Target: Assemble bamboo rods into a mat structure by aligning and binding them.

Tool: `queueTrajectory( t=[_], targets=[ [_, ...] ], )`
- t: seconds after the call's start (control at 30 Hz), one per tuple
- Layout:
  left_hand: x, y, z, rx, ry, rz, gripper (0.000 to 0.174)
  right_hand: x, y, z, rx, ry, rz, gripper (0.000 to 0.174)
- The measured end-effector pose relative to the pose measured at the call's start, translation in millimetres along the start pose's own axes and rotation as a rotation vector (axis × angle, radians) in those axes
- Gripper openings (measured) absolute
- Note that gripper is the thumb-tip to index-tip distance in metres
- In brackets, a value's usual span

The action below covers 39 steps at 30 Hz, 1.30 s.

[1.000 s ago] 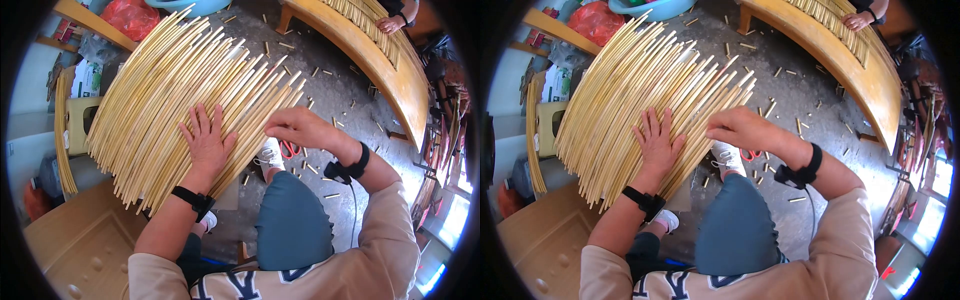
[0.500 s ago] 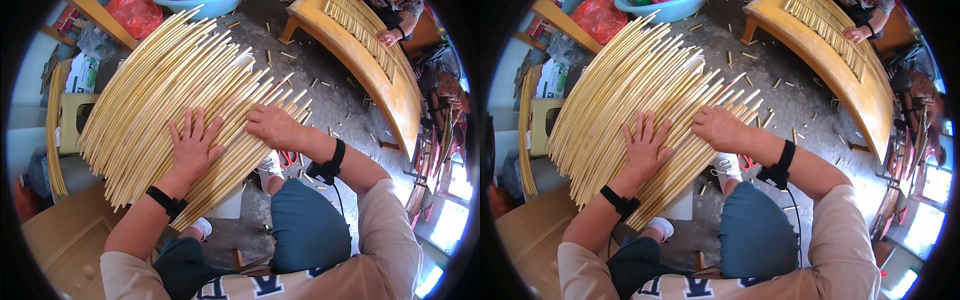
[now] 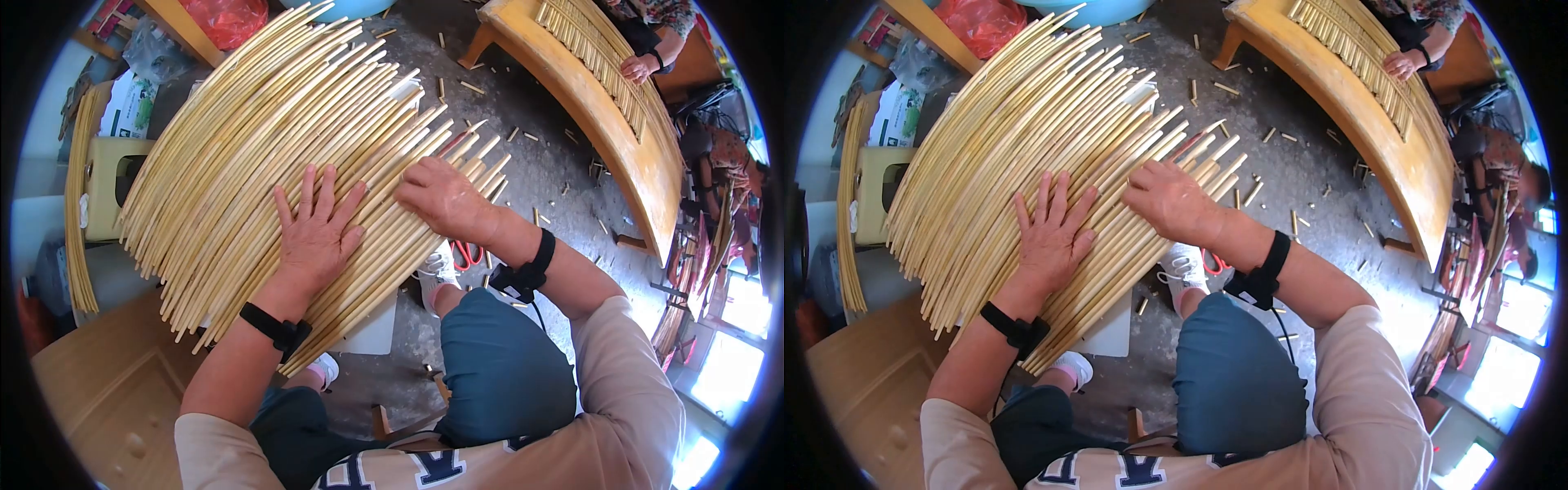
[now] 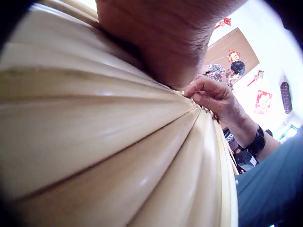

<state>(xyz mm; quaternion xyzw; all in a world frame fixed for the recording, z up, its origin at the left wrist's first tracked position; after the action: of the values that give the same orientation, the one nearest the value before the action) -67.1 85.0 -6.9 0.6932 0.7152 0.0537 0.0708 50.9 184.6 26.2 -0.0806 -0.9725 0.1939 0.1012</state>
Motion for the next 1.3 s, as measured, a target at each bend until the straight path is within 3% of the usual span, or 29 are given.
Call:
queueTrajectory(
  t=[0.17,0.47,0.53,0.57,0.73,0.9,0.97,1.2,1.3],
  targets=[
    [-0.1,1.0,-0.5,-0.004,-0.015,0.000,0.059,6.2,-1.4,2.4,-0.059,0.059,-0.006,0.017],
    [-0.9,0.3,1.2,-0.006,0.016,0.004,0.062,12.9,3.9,8.1,-0.052,-0.038,0.077,0.020],
    [-1.1,0.5,0.9,-0.019,0.034,0.001,0.064,18.1,-0.5,5.2,-0.076,0.145,-0.012,0.019],
    [-1.2,0.6,0.9,-0.020,0.035,0.002,0.064,17.6,-0.8,4.8,-0.077,0.145,-0.011,0.019],
    [-0.9,0.6,0.8,-0.066,0.013,-0.019,0.066,15.2,-0.2,9.8,-0.078,-0.061,0.062,0.020],
    [-3.3,4.0,-1.9,-0.090,-0.012,-0.002,0.066,22.4,2.0,7.7,-0.041,-0.079,0.070,0.020],
    [-4.1,5.7,-1.8,-0.097,-0.008,0.011,0.066,27.7,0.5,0.4,-0.062,0.092,0.005,0.022],
    [-6.8,12.0,-0.5,-0.159,-0.035,0.008,0.067,19.9,2.3,11.5,0.005,-0.067,0.060,0.027],
    [-8.4,16.1,1.2,-0.147,-0.043,0.025,0.067,15.2,1.9,7.7,0.023,-0.022,0.052,0.026]
  ],
)
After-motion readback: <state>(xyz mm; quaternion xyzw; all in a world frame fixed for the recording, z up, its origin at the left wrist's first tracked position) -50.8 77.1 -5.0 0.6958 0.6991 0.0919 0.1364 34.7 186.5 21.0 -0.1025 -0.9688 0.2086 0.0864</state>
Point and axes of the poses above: each hand's wrist, its own x-axis towards the middle knuckle, its own z-axis out of the palm, y = z × x, the point moved 7 cm from there along x, towards the middle knuckle
